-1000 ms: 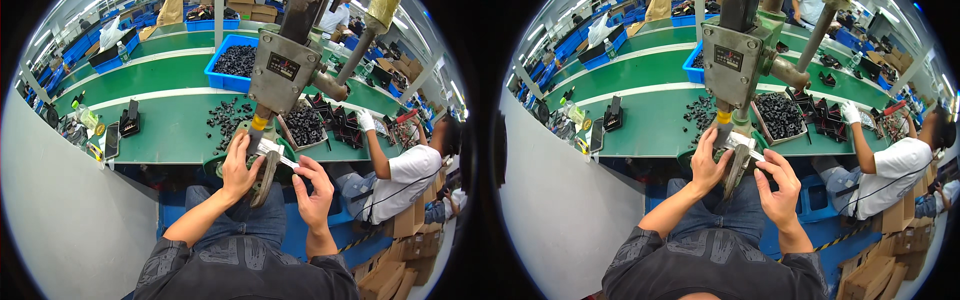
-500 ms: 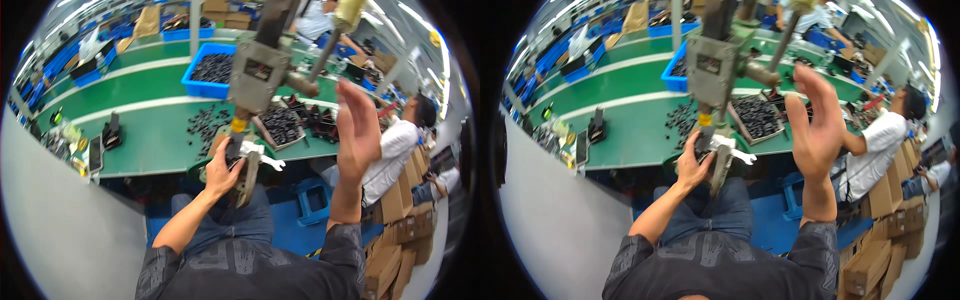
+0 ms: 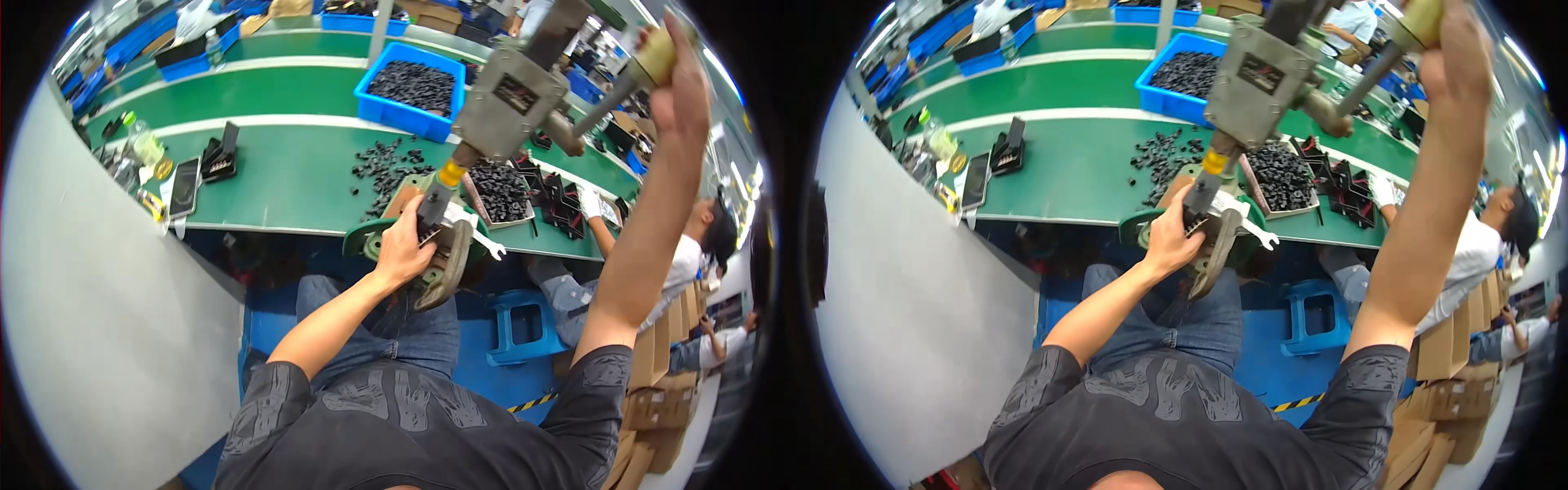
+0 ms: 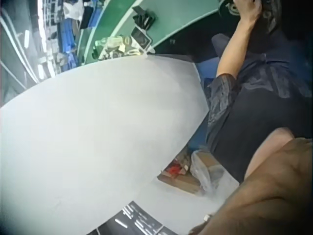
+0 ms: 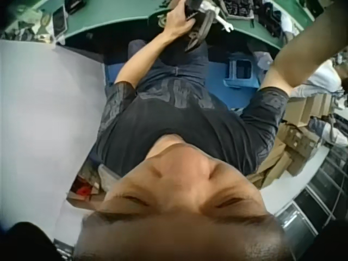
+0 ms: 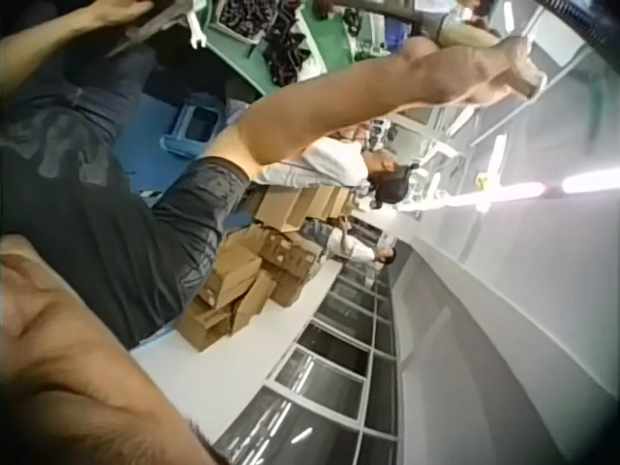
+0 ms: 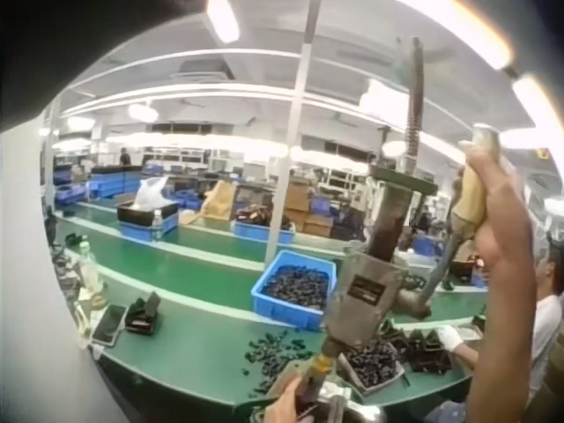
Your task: Assembling small mechanical components using a manual press machine on an industrial assembly line.
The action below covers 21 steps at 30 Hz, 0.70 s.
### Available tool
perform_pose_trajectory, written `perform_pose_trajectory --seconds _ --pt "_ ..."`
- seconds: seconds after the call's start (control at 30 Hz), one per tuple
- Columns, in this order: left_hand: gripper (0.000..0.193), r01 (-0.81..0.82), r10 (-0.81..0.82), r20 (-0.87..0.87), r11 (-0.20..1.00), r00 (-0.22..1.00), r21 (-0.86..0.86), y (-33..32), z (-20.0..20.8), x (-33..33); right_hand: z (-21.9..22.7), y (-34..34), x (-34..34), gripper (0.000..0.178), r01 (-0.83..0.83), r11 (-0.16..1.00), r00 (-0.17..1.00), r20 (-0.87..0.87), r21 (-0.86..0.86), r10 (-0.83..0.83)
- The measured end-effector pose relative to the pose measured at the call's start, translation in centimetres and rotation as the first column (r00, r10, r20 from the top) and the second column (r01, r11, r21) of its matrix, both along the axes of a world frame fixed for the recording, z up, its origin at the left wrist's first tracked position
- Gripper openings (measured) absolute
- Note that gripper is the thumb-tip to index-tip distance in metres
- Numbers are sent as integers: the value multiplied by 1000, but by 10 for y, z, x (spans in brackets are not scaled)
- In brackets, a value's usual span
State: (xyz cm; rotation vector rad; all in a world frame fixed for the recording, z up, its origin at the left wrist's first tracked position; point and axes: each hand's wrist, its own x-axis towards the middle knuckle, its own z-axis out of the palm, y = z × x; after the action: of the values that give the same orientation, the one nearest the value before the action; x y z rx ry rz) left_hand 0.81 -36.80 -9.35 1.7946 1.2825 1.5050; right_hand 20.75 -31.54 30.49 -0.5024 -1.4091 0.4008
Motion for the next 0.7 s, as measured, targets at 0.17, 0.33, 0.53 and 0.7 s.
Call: perform_pose_trajectory --seconds 0.17,0.33,0.53,0.7 --pt "78 -60 58 40 996 998 62 0 -9 -8 -46 -60 -48 30 145 979 975 147 142 -165" --pt "79 -58 56 43 996 998 60 -5 -7 -11 -133 -119 -77 17 146 888 863 382 436 -330" --pt "82 -51 48 31 994 998 94 -6 -6 -9 -173 -123 -86 19 168 820 832 367 548 -416" --pt "85 -42 40 20 994 999 101 -5 -9 -10 -190 -115 -77 25 180 744 760 389 643 -520"
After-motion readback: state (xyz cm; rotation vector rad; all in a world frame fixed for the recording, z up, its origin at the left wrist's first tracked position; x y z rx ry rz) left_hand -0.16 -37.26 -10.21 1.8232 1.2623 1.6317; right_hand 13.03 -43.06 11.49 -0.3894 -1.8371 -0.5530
